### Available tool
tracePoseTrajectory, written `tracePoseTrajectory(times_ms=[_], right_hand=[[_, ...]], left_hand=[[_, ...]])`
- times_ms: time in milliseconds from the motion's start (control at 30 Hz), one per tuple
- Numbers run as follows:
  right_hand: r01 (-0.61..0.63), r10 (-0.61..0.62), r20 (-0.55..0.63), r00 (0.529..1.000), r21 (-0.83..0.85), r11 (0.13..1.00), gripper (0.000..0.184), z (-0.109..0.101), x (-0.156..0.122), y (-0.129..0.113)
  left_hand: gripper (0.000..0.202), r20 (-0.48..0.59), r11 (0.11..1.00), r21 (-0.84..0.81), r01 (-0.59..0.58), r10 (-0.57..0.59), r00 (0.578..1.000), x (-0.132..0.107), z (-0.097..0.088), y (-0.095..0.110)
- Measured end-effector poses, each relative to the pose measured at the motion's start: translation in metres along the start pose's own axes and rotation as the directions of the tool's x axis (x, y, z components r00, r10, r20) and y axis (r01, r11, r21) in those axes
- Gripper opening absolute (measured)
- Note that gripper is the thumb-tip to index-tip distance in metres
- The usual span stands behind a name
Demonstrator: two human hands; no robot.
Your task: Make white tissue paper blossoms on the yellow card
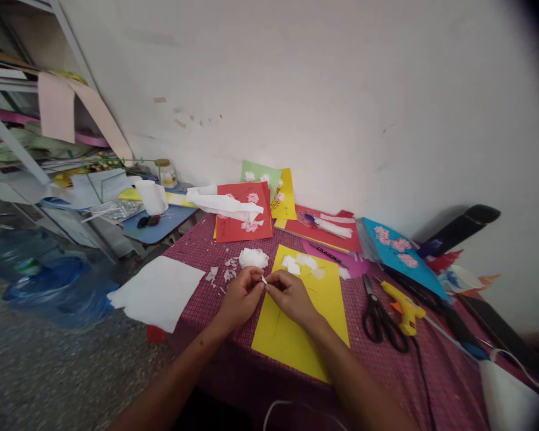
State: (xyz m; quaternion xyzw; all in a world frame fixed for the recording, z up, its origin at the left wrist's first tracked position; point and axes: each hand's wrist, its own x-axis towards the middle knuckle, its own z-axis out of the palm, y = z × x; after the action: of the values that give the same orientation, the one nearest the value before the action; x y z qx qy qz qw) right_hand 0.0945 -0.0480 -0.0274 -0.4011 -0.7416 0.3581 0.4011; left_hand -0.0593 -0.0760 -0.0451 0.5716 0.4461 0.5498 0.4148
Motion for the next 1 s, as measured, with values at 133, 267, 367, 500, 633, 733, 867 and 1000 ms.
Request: tracePoseTrajectory(times_ms=[133, 267, 367, 500, 633, 733, 867, 1000], right_hand=[[0.012, -0.012, 0.000, 1.000, 0.002, 1.000, 0.009, -0.0015, 0.0012, -0.0004], [-0.020, 0.020, -0.002, 1.000, 0.021, 1.000, 0.013, -0.0026, 0.0027, 0.0008], [-0.058, 0.057, 0.019, 0.998, 0.050, 0.997, 0.016, -0.0038, 0.0034, 0.0013], [-0.113, 0.109, 0.051, 0.993, 0.095, 0.989, 0.020, -0.0058, 0.0039, 0.0015], [-0.157, 0.149, 0.073, 0.986, 0.118, 0.980, 0.021, -0.0064, 0.0047, 0.0001], [-0.188, 0.180, 0.069, 0.981, 0.138, 0.972, 0.021, -0.0061, 0.0054, -0.0019], [-0.214, 0.204, 0.074, 0.976, 0.176, 0.961, 0.022, -0.0064, 0.0059, -0.0017], [-0.243, 0.227, 0.097, 0.969, 0.213, 0.946, 0.023, -0.0073, 0.0061, 0.0010]], left_hand=[[0.019, -0.015, 1.000, 0.011, 0.022, -0.022, 1.000, -0.0001, 0.0003, -0.0001], [0.018, -0.022, 0.999, 0.029, 0.020, -0.020, 1.000, -0.0003, 0.0000, 0.0011], [0.019, -0.024, 0.999, 0.033, 0.025, -0.024, 0.999, -0.0003, -0.0005, 0.0018], [0.020, -0.011, 0.999, 0.034, 0.026, -0.026, 1.000, -0.0005, -0.0010, 0.0009], [0.020, -0.015, 0.996, 0.083, -0.016, 0.017, 1.000, -0.0008, -0.0025, 0.0013], [0.019, 0.016, 0.984, 0.159, -0.076, 0.075, 0.997, -0.0005, -0.0042, 0.0049], [0.020, 0.025, 0.980, 0.175, -0.090, 0.087, 0.996, -0.0001, -0.0044, 0.0072], [0.023, 0.014, 0.991, 0.128, -0.037, 0.036, 0.999, -0.0006, -0.0020, 0.0036]])
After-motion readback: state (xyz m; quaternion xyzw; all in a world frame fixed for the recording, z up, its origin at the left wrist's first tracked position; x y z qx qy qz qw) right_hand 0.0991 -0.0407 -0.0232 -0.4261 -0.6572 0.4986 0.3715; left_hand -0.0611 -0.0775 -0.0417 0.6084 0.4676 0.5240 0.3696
